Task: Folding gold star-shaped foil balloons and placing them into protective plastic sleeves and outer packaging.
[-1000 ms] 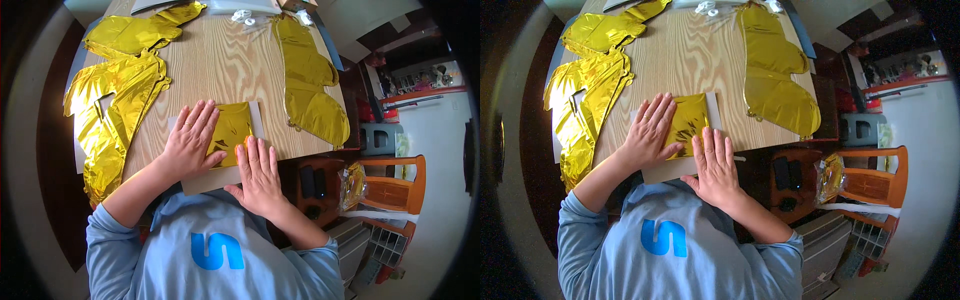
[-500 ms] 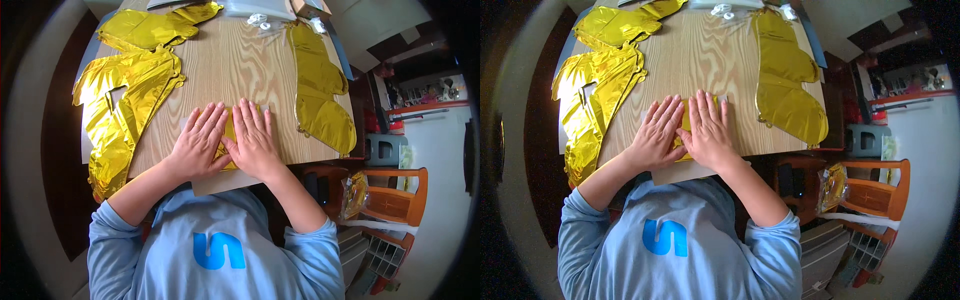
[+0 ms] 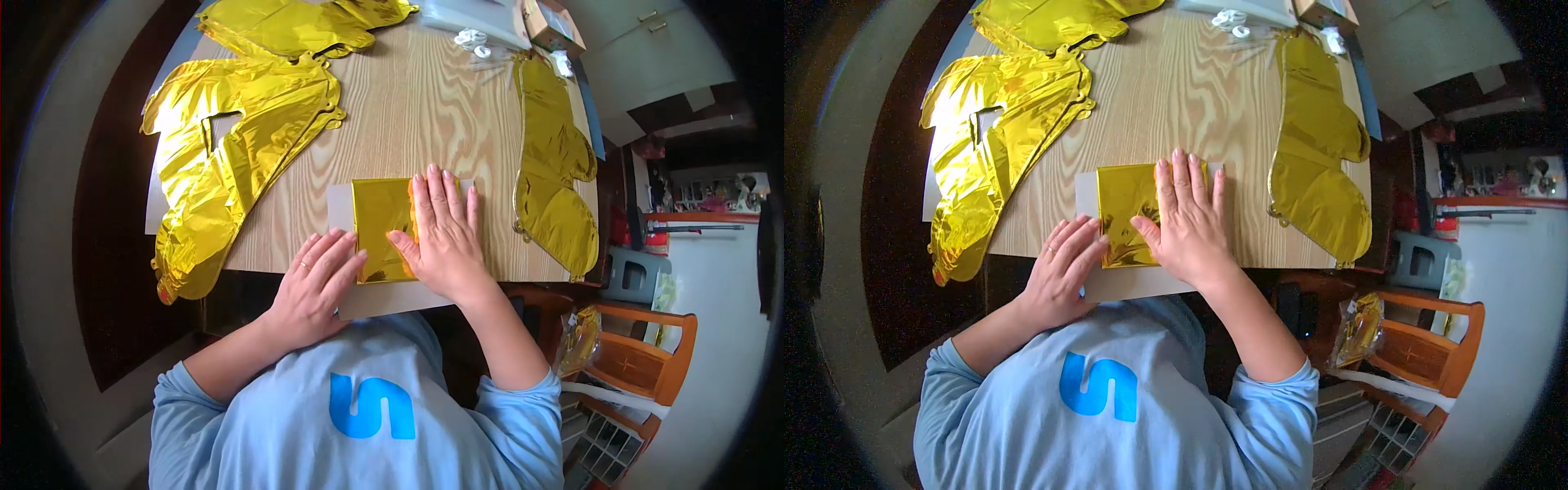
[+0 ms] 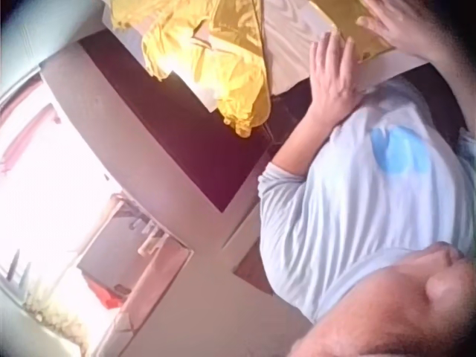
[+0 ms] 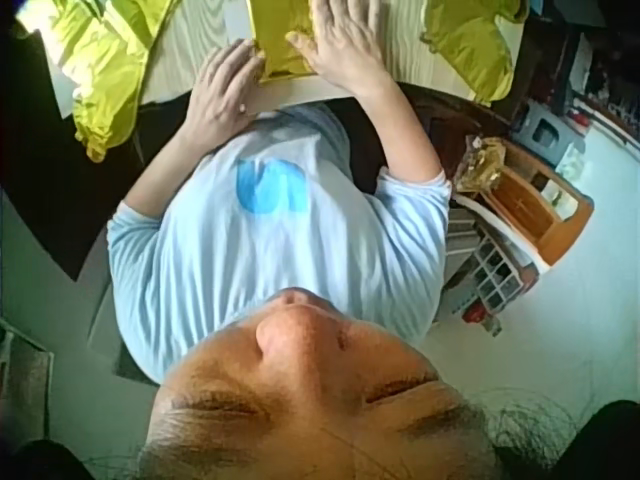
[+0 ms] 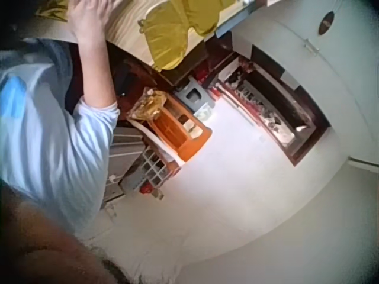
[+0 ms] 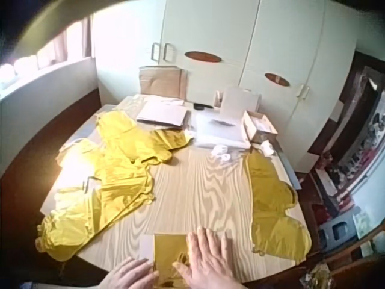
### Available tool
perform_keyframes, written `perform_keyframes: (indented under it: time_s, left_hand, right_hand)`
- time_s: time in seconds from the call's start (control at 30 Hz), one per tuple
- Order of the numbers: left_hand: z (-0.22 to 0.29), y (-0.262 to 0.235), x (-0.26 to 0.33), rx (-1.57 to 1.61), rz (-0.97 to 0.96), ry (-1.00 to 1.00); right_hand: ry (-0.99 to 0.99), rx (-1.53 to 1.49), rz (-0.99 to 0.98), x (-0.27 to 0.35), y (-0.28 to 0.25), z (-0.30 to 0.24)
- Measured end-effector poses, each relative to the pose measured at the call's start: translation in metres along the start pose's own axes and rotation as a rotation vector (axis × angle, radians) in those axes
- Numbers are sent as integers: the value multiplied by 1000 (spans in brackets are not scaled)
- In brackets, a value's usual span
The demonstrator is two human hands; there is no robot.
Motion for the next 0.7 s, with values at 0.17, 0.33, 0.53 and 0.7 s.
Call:
perform_keyframes:
  time_s: [0.17,0.33,0.53,0.7]
  left_hand:
    - [13,-18,-4,137,27,-32]
    - [12,-8,-5,113,91,-83]
    - [8,-10,-9,58,91,-76]
    - [4,-9,-8,2,74,-66]
  right_hand:
    - [8,2,-3,0,2,-1]
    - [-5,-4,-10,-1,0,-2]
    - [-13,17,-19,1,-2,-1]
    - [-4,28,-28,0,-1,-3]
Point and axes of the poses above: each hand's wrist, its own x-axis away from the middle knuckle, its own y-axis out of the palm, z = x × y, the point moved 2 cm from there along -x, towards the middle knuckle, and after that the axes turned 13 degrees about -z, right-handed, at the moved point
